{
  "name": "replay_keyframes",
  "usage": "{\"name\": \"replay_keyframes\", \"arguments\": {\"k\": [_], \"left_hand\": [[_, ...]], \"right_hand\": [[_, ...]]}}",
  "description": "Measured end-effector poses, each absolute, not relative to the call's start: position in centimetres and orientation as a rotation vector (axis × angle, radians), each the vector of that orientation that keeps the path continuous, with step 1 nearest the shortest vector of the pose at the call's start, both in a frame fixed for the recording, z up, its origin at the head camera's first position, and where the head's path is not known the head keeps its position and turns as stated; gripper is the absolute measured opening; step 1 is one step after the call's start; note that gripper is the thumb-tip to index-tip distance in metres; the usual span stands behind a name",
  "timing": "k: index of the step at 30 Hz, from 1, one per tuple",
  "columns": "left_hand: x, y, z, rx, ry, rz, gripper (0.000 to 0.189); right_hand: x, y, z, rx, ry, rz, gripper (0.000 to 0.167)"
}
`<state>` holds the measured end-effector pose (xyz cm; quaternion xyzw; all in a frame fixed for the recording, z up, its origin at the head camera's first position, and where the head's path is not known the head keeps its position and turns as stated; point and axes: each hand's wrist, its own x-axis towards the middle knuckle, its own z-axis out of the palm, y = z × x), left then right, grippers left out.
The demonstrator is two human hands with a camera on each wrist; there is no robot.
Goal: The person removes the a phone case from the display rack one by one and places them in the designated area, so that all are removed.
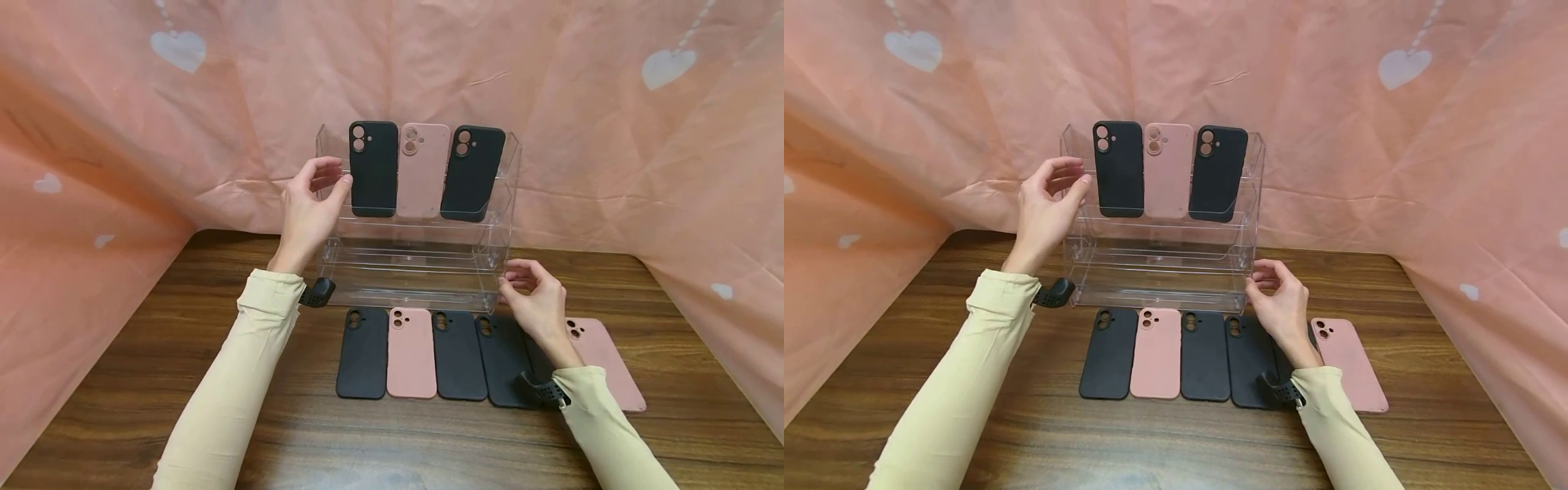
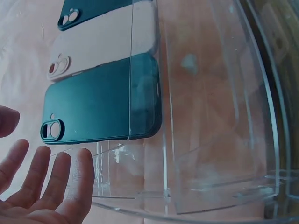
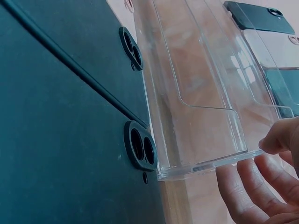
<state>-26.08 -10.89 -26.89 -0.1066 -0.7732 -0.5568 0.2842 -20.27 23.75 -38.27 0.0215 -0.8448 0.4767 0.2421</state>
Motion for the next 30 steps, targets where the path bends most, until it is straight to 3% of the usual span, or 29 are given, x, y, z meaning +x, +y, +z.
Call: {"name": "replay_keyframes", "arguments": {"k": [11, 30], "left_hand": [[-28.2, -10.3, -26.0, -0.236, -2.192, -1.514, 0.043], [-29.5, -8.8, -26.0, -0.076, -2.183, -1.327, 0.034]], "right_hand": [[-20.4, 23.8, -38.4, 0.058, -2.307, 1.299, 0.028], [-20.2, 23.6, -38.1, 0.046, -2.307, 1.362, 0.031]]}}
